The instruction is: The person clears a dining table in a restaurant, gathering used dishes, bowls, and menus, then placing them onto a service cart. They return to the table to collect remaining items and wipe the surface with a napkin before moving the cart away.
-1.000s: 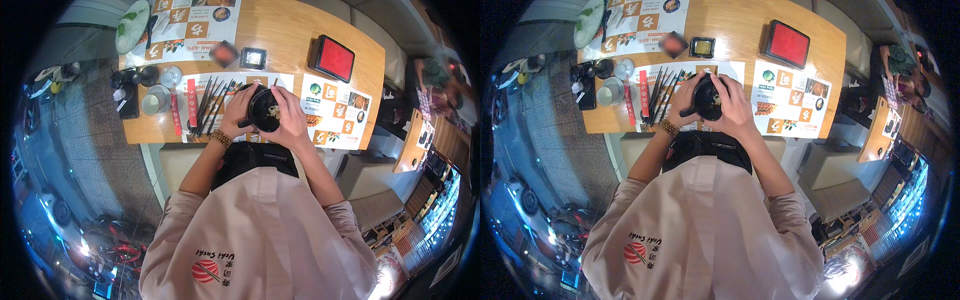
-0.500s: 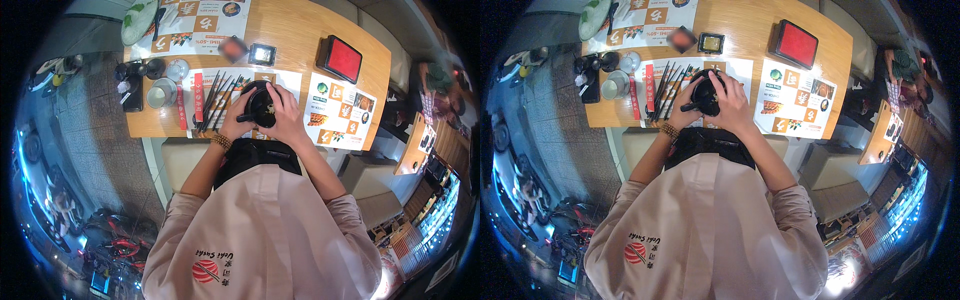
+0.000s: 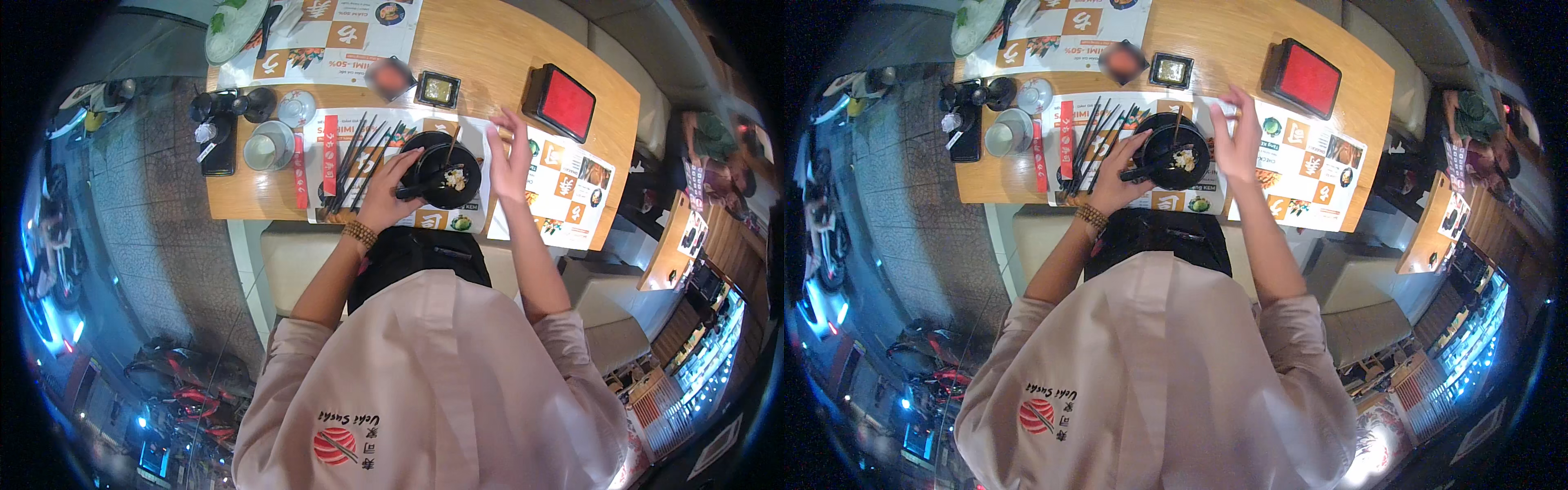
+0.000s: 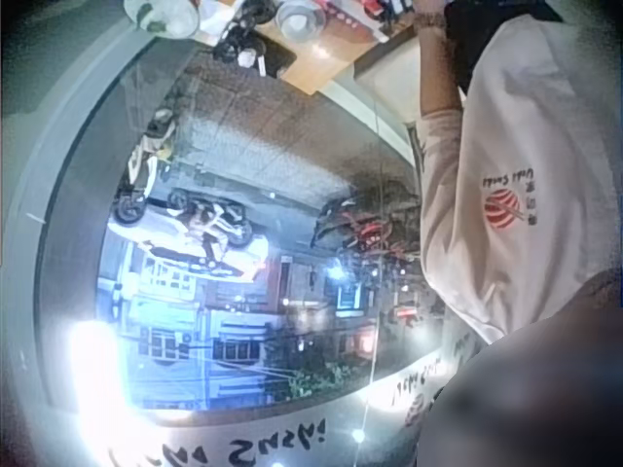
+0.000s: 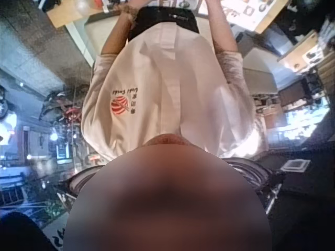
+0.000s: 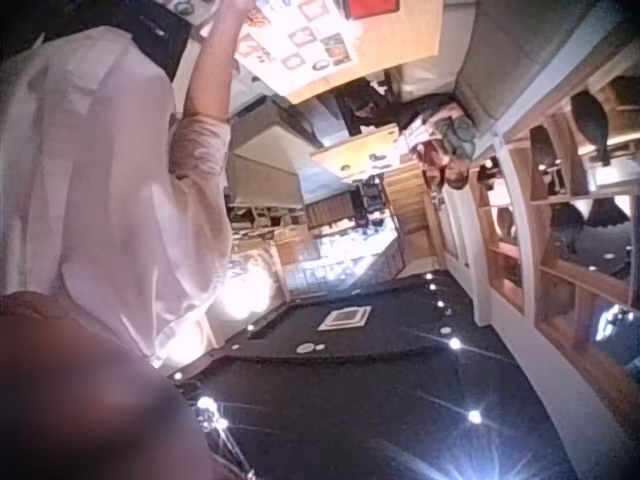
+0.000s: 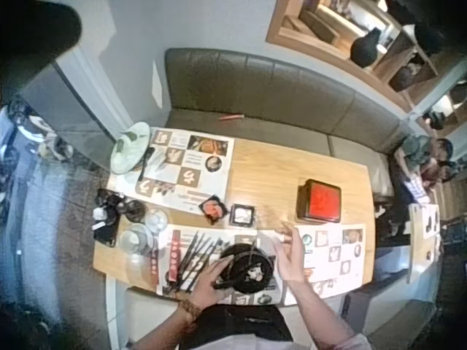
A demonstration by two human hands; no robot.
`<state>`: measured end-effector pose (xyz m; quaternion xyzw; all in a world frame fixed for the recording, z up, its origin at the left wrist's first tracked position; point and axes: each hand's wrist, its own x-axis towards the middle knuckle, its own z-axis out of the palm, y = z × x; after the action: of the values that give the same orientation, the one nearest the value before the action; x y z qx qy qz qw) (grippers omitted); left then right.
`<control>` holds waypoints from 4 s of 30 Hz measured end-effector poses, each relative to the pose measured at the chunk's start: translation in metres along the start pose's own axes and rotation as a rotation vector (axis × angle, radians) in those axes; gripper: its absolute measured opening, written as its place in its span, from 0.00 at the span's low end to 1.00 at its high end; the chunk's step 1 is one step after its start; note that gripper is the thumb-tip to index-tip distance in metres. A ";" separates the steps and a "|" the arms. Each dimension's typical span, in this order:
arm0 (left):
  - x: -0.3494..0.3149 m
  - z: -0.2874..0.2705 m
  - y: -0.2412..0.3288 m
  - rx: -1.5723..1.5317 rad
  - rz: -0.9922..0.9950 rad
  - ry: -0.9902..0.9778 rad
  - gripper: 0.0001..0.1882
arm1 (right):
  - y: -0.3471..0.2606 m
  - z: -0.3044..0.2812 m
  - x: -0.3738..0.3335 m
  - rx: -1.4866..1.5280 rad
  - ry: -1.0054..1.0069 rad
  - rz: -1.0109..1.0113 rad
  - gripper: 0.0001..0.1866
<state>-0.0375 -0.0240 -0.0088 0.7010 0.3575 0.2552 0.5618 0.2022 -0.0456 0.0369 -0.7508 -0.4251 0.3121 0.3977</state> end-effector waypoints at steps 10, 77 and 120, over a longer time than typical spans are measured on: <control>-0.005 -0.034 -0.024 0.109 -0.081 0.253 0.28 | 0.027 0.045 0.109 -0.809 -0.412 -0.364 0.37; -0.009 -0.062 0.034 -0.264 -0.223 0.531 0.09 | 0.035 0.009 -0.058 0.385 0.029 0.089 0.31; 0.024 0.038 0.031 -0.197 -0.211 0.386 0.24 | 0.006 0.013 -0.084 1.006 -0.050 0.378 0.28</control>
<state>0.0129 -0.0315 0.0106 0.5399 0.5028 0.3580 0.5723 0.1569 -0.1175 0.0363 -0.5231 -0.0900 0.5612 0.6350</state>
